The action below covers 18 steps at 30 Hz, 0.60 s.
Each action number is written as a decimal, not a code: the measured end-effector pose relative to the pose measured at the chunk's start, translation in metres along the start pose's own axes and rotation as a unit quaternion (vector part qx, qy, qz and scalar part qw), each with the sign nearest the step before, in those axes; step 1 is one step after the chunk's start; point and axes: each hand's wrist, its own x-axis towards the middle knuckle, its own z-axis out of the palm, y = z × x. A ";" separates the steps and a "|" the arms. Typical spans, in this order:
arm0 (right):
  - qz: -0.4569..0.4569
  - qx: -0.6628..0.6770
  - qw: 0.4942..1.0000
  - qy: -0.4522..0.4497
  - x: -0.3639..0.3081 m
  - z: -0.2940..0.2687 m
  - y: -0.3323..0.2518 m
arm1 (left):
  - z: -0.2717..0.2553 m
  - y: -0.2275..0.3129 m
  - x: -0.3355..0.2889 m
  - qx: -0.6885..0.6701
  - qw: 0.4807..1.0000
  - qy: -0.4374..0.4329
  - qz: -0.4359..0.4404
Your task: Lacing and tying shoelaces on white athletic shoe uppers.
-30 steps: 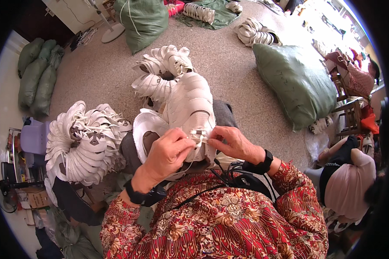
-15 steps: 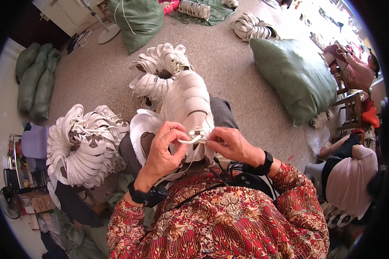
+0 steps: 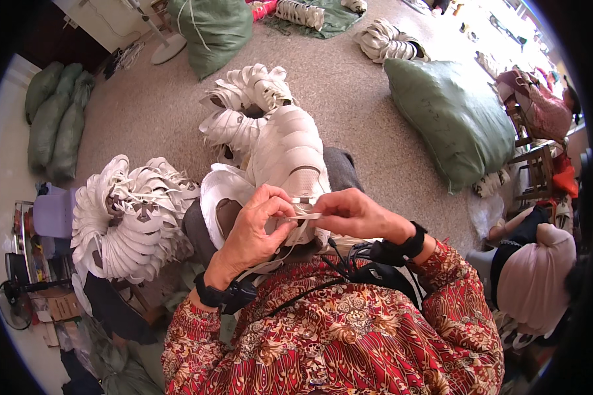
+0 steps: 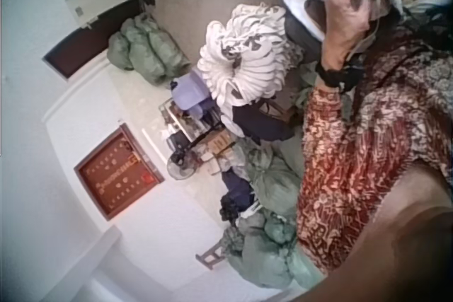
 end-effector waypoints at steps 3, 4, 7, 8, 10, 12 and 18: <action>0.070 0.046 0.996 -0.015 -0.012 -0.008 0.000 | -0.001 -0.002 0.000 0.005 1.000 -0.007 -0.001; 0.077 0.064 0.995 -0.012 -0.014 -0.008 0.001 | -0.001 -0.003 0.001 0.005 1.000 -0.007 -0.001; 0.067 0.082 0.994 -0.014 -0.016 -0.006 -0.002 | 0.003 -0.006 0.003 0.020 0.999 0.015 -0.022; 0.067 0.082 0.994 -0.015 -0.016 -0.005 -0.002 | 0.004 -0.007 0.004 0.035 0.999 0.020 0.009; 0.068 0.078 0.995 -0.015 -0.016 -0.005 -0.001 | 0.004 -0.010 0.005 0.050 0.998 0.025 0.039; 0.068 0.083 0.994 -0.014 -0.016 -0.004 0.002 | 0.005 -0.014 0.006 0.082 0.994 0.029 0.069; 0.058 0.032 0.998 0.002 -0.006 -0.002 0.018 | 0.022 -0.012 0.002 0.133 0.974 0.150 0.110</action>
